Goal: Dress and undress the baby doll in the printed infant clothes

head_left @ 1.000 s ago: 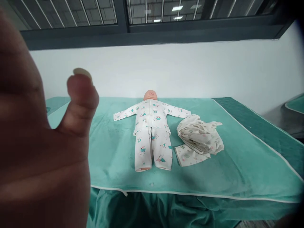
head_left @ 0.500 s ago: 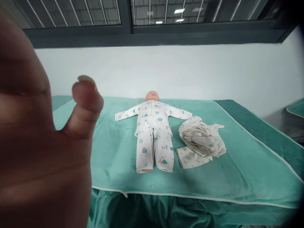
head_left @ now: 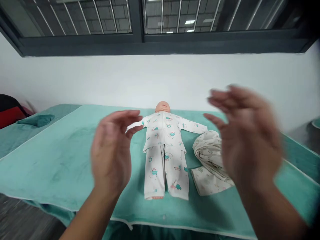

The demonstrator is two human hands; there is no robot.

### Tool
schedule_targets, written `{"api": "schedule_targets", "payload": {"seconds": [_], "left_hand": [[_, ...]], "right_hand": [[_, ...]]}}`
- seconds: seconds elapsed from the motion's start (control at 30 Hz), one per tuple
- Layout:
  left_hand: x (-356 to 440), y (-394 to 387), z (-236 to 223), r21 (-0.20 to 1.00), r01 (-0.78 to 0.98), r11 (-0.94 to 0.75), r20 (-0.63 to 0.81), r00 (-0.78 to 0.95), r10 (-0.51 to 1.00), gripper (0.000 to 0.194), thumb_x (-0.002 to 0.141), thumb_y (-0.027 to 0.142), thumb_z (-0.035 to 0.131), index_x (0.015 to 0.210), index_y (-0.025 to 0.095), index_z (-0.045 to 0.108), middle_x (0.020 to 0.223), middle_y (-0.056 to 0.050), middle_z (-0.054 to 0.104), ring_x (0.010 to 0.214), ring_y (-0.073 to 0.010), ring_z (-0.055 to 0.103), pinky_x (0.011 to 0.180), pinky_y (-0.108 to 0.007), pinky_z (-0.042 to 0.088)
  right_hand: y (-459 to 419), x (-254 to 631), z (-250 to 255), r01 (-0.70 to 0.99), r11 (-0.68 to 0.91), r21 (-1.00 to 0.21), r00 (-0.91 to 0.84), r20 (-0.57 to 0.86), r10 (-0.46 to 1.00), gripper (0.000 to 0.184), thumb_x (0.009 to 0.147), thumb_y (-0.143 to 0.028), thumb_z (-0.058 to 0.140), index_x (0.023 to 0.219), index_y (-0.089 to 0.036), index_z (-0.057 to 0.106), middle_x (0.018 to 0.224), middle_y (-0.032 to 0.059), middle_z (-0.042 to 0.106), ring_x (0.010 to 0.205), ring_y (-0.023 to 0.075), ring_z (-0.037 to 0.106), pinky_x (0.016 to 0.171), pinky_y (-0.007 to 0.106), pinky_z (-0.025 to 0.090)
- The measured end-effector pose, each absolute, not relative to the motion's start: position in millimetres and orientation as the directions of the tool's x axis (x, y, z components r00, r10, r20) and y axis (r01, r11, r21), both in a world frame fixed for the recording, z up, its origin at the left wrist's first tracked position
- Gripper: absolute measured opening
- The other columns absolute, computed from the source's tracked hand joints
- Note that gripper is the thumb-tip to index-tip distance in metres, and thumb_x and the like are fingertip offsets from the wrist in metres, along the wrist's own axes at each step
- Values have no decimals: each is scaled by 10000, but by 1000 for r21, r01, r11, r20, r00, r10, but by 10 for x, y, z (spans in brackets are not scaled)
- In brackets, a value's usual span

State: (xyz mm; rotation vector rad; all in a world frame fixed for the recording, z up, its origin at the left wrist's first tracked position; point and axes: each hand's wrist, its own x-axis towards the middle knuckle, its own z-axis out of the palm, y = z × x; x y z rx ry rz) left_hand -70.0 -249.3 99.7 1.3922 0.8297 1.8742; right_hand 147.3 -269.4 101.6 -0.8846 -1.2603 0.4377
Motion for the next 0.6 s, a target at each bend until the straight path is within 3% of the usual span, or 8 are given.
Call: {"api": "schedule_targets", "payload": {"seconds": [0.17, 0.3, 0.4, 0.6], "left_hand": [[-571, -1451, 497, 903, -125, -410, 393, -141, 909, 330, 898, 486, 605, 1050, 203, 676, 1170, -85, 691, 1075, -232, 655, 882, -357, 529], [-341, -639, 268, 910, 142, -389, 403, -88, 911, 235, 900, 337, 588, 1045, 187, 697, 1146, -88, 704, 1115, -232, 632, 989, -393, 482], [-174, -240, 130, 878, 296, -375, 405, -45, 913, 232, 890, 206, 535, 1045, 174, 704, 1177, -96, 703, 1142, -230, 627, 1037, -403, 461], [-154, -108, -114, 816, 407, -410, 412, 87, 907, 306, 918, 153, 444, 1055, 209, 712, 1175, -45, 719, 1136, -199, 634, 1054, -372, 459]], "right_hand": [[-1335, 1197, 419, 130, 443, -887, 252, 462, 850, 272, 901, -349, 558, 1136, -228, 621, 1225, 67, 665, 1137, 236, 601, 995, 434, 470], [-528, 1070, 122, 485, 241, -841, 228, 387, 894, 338, 856, -325, 535, 1159, -180, 569, 1215, 130, 613, 986, 247, 607, 918, 431, 460], [-289, 1070, 10, 626, 99, -774, 198, 280, 939, 276, 838, -414, 565, 1025, -212, 546, 1096, 102, 620, 932, 258, 602, 826, 402, 449], [-253, 1144, -75, 627, 109, -771, 142, 251, 958, 197, 836, -405, 569, 909, -242, 486, 932, 27, 619, 869, 230, 588, 741, 341, 402]]}}
